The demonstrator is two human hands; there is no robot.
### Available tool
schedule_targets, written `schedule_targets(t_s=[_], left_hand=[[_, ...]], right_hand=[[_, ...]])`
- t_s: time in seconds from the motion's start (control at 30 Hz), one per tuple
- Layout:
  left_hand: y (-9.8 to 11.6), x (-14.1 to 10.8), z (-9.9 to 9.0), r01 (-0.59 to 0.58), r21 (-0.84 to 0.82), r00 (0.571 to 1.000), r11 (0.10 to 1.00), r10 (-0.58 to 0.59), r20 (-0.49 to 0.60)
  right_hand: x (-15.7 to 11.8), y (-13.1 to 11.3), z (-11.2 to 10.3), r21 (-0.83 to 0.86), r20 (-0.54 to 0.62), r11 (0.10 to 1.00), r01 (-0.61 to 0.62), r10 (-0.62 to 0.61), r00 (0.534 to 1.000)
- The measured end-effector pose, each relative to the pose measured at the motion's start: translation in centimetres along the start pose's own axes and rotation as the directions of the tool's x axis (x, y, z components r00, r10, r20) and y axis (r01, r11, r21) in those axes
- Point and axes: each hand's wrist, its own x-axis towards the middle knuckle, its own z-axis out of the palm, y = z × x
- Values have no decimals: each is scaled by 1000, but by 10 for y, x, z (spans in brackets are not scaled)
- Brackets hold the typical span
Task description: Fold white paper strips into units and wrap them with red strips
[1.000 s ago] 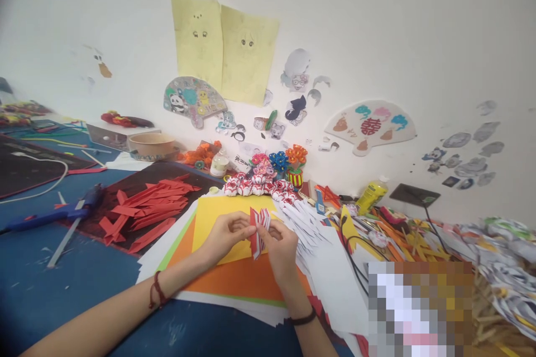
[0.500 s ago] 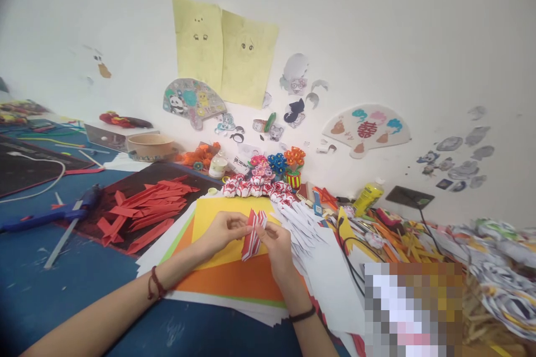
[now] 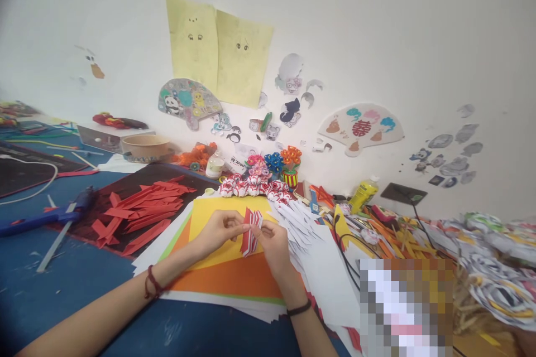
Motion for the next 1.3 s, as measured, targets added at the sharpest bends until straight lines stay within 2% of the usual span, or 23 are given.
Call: schedule_targets(t_s=[0.13, 0.23, 0.4, 0.5, 0.67, 0.8, 0.87, 1.03, 1.3], left_hand=[[-1, 1, -3, -24, 65, 999, 998, 22, 29], [5, 0, -5, -106, 195, 994, 975, 100, 41], [10, -3, -9, -250, 391, 968, 886, 237, 83], [7, -4, -8, -268, 392, 963, 880, 252, 93], [3, -6, -5, -257, 411, 966, 875, 235, 103], [4, -7, 0, -243, 424, 970, 873, 217, 109], [4, -7, 3, -236, 406, 972, 883, 203, 121], [2, -6, 13, -276, 420, 960, 865, 232, 154], [-2, -9, 20, -283, 447, 958, 848, 232, 167]], right_hand=[[0, 1, 1, -58, -29, 997, 53, -54, 998], [-1, -3, 1, -130, -39, 988, 88, -94, 995], [0, -9, -2, -174, 25, 977, 122, -119, 993], [1, -10, -5, -201, -1, 972, 120, -123, 992], [2, -10, -9, -242, -111, 963, 115, -145, 983], [1, -6, -7, -379, -296, 922, 79, -202, 934], [-1, -4, -4, -478, -344, 876, 70, -260, 902], [-5, 1, 3, -709, -330, 702, 70, -417, 847], [-7, 9, 5, -698, -379, 716, 1, -370, 848]])
